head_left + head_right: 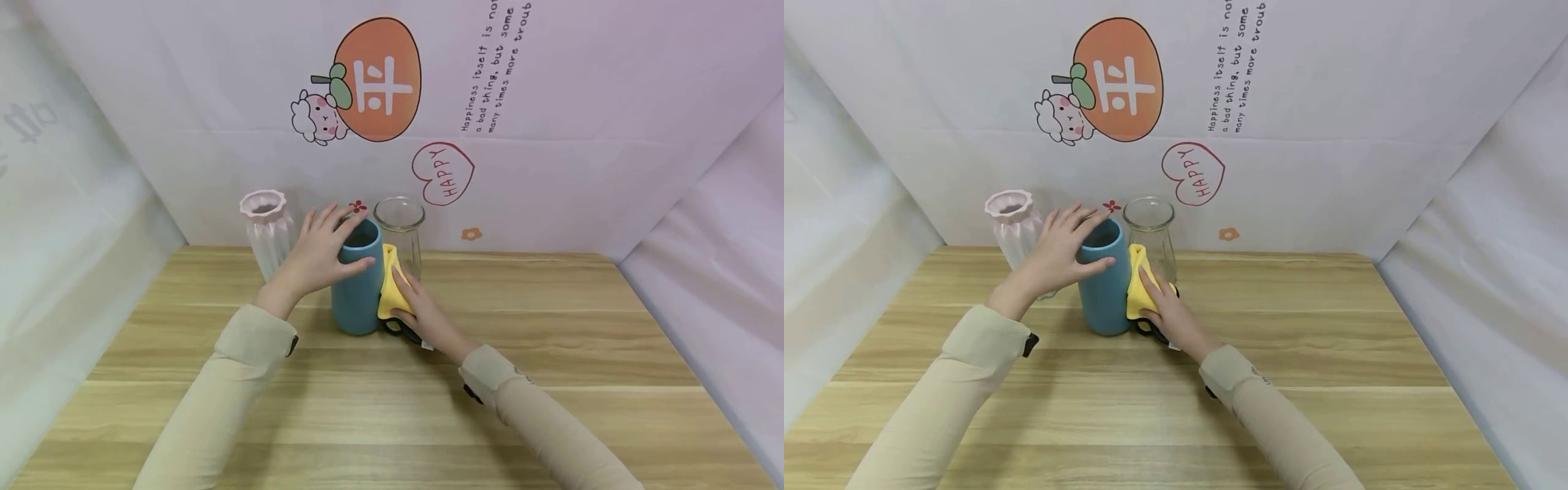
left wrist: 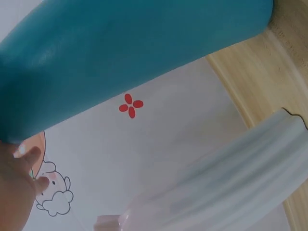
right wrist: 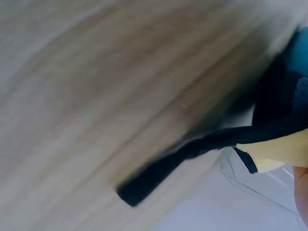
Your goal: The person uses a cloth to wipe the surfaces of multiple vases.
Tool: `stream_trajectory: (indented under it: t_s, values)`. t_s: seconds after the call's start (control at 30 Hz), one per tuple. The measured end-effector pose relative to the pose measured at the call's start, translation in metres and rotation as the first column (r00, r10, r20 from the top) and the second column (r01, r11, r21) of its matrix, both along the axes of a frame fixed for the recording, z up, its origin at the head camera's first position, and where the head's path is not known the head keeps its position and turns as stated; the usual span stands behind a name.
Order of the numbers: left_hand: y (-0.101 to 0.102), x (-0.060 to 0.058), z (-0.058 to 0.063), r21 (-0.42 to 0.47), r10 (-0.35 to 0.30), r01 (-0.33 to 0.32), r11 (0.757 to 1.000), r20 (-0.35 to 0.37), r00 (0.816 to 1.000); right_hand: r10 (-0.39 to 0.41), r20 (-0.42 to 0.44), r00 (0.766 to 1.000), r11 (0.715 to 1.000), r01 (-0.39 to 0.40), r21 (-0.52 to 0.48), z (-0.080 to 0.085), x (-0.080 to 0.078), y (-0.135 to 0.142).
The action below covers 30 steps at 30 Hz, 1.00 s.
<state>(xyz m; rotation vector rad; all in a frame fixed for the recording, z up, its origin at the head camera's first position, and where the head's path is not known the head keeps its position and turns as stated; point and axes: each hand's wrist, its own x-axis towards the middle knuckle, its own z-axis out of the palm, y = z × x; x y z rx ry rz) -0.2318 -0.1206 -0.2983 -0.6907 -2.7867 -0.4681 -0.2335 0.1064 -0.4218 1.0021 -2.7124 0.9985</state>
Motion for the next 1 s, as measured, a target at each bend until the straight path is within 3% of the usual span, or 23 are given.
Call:
stream_trajectory:
  t_s: [0.17, 0.43, 0.63, 0.8, 1.0]
  values:
    - [0.0, 0.002, -0.003, -0.008, 0.039, -0.039, 0.999, -0.02, 0.999, 0.003, -0.064, 0.998, 0.999, -0.007, -0.053, 0.01, -0.001, 0.001]
    - [-0.001, -0.001, -0.001, 0.034, -0.007, 0.006, 0.999, 0.03, 1.0, -0.046, -0.196, 0.98, 0.986, 0.013, -0.164, 0.048, -0.002, -0.005]
    - [-0.001, -0.003, 0.002, 0.064, -0.058, 0.052, 0.997, 0.098, 0.994, 0.014, -0.145, 0.989, 0.984, -0.04, -0.174, 0.069, -0.008, -0.014]
    - [-0.001, -0.004, 0.001, 0.074, -0.074, 0.067, 0.995, 0.102, 0.992, 0.041, -0.082, 0.996, 0.988, -0.053, -0.143, 0.065, -0.011, -0.016]
    - [-0.002, -0.004, 0.001, 0.065, -0.076, 0.073, 0.995, 0.057, 0.995, 0.024, -0.062, 0.998, 0.996, -0.029, -0.082, 0.039, -0.009, -0.01]
